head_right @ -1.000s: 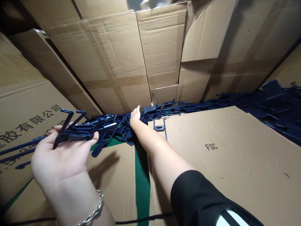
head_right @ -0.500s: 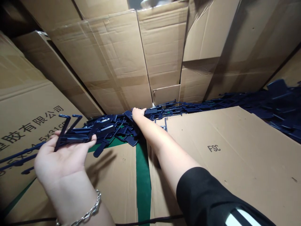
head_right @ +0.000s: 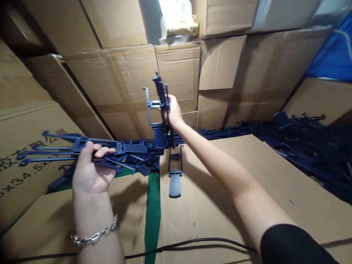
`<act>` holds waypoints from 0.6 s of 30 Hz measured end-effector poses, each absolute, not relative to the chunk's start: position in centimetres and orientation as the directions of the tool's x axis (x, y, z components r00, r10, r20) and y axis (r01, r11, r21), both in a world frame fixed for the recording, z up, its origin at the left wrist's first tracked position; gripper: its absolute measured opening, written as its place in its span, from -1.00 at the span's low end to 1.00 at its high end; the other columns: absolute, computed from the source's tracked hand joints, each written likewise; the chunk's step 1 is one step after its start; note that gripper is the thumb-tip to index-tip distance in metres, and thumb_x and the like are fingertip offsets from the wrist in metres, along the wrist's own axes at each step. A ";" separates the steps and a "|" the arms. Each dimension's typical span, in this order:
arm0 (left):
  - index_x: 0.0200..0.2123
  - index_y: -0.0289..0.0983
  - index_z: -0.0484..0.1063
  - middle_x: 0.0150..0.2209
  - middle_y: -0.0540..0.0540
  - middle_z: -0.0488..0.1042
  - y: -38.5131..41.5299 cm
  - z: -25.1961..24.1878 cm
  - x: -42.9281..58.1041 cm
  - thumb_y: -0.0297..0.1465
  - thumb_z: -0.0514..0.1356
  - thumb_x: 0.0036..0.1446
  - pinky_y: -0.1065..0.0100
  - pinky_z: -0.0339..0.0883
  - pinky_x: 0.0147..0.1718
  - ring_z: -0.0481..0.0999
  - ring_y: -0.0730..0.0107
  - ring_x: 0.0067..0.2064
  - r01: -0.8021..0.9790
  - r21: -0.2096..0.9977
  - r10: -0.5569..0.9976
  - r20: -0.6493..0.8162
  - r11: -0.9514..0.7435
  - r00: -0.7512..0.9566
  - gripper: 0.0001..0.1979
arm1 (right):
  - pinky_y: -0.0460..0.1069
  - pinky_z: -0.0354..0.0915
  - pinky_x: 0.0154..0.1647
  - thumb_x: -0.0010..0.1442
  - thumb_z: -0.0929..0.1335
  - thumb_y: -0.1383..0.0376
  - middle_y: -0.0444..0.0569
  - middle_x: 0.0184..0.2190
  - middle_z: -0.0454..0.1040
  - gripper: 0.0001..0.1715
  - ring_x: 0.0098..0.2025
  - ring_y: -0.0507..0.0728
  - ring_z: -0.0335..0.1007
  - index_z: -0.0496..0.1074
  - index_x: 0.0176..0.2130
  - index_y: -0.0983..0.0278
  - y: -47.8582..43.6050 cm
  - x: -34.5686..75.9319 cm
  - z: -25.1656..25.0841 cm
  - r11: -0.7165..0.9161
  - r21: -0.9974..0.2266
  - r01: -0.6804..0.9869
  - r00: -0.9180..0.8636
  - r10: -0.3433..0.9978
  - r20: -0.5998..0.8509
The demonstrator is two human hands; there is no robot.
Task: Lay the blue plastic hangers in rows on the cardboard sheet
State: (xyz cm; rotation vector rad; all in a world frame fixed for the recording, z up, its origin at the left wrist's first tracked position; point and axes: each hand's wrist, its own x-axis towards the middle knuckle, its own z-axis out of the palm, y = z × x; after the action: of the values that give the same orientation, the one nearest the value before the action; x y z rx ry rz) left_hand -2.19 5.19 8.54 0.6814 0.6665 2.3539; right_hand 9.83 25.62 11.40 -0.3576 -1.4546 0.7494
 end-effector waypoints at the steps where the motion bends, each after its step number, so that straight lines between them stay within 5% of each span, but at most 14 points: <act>1: -0.52 -0.38 0.24 -0.62 0.07 0.12 5.4 8.4 -1.6 -0.43 0.35 -0.25 0.35 0.29 -0.35 0.27 0.52 -0.51 -0.349 0.652 0.678 0.357 -0.673 -0.642 -0.69 | -0.13 0.14 -0.48 -0.07 0.28 0.41 -0.14 -0.54 0.25 -0.57 -0.55 -0.04 0.14 0.17 -0.14 0.44 24.8 11.6 11.0 0.706 -0.638 -0.306 -0.043 0.660 0.750; 2: -0.54 -0.40 0.28 -0.64 0.05 0.10 5.5 8.2 -1.0 -0.39 0.39 -0.31 0.43 0.29 -0.42 0.26 0.54 -0.54 -0.295 0.700 0.701 0.404 -0.651 -0.588 -0.66 | -0.13 0.11 -0.54 -0.11 0.28 0.39 -0.14 -0.64 0.18 -0.75 -0.60 -0.04 0.10 0.22 -0.33 0.43 24.0 13.3 10.4 0.661 -0.661 -0.355 -0.072 0.686 0.724; 4: -0.58 -0.40 0.35 -0.67 0.02 0.06 5.7 7.7 0.3 -0.26 0.41 -0.37 0.50 0.28 -0.48 0.30 0.51 -0.53 -0.203 0.783 0.761 0.450 -0.588 -0.467 -0.62 | -0.14 0.03 -0.62 -0.16 0.26 0.29 -0.10 -0.71 0.11 -0.81 -0.65 -0.07 0.02 0.18 -0.56 0.41 22.2 16.4 8.9 0.417 -0.776 -0.473 -0.286 0.761 0.583; 8: -0.52 -0.34 0.47 -0.66 -0.03 0.08 5.9 6.9 3.0 -0.16 0.35 -0.24 0.50 0.26 -0.50 0.34 0.46 -0.49 -0.086 0.828 0.816 0.518 -0.553 -0.258 -0.66 | -0.19 -0.10 -0.73 -0.32 0.31 0.35 -0.18 -0.68 0.06 -0.67 -0.68 -0.12 -0.10 0.21 -0.43 0.40 18.8 21.4 5.8 0.076 -0.791 -0.607 -0.410 0.823 0.393; 14: -0.53 -0.32 0.48 -0.65 -0.04 0.08 5.9 6.6 5.7 -0.17 0.34 -0.21 0.50 0.24 -0.45 0.32 0.48 -0.49 -0.032 0.803 0.792 0.578 -0.595 -0.195 -0.69 | -0.21 -0.07 -0.77 -0.18 0.21 0.50 -0.19 -0.66 0.04 -0.77 -0.72 -0.12 -0.11 0.11 -0.40 0.35 16.3 26.2 4.2 -0.164 -0.731 -0.663 -0.362 0.924 0.121; 18: -0.55 -0.30 0.48 -0.63 -0.05 0.10 6.1 6.8 7.1 -0.20 0.36 -0.25 0.51 0.25 -0.45 0.30 0.50 -0.48 -0.086 0.807 0.798 0.552 -0.584 -0.242 -0.72 | -0.22 -0.10 -0.77 -0.09 0.17 0.53 -0.16 -0.65 0.06 -0.83 -0.71 -0.12 -0.07 0.16 -0.40 0.35 15.0 29.0 4.8 -0.181 -0.696 -0.695 -0.313 0.947 0.066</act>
State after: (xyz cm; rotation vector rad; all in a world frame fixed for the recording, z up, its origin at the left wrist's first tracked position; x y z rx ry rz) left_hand 7.12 6.07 6.83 1.4049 0.8842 1.8851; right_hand 28.95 15.04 4.82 -0.4629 -0.7636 1.7576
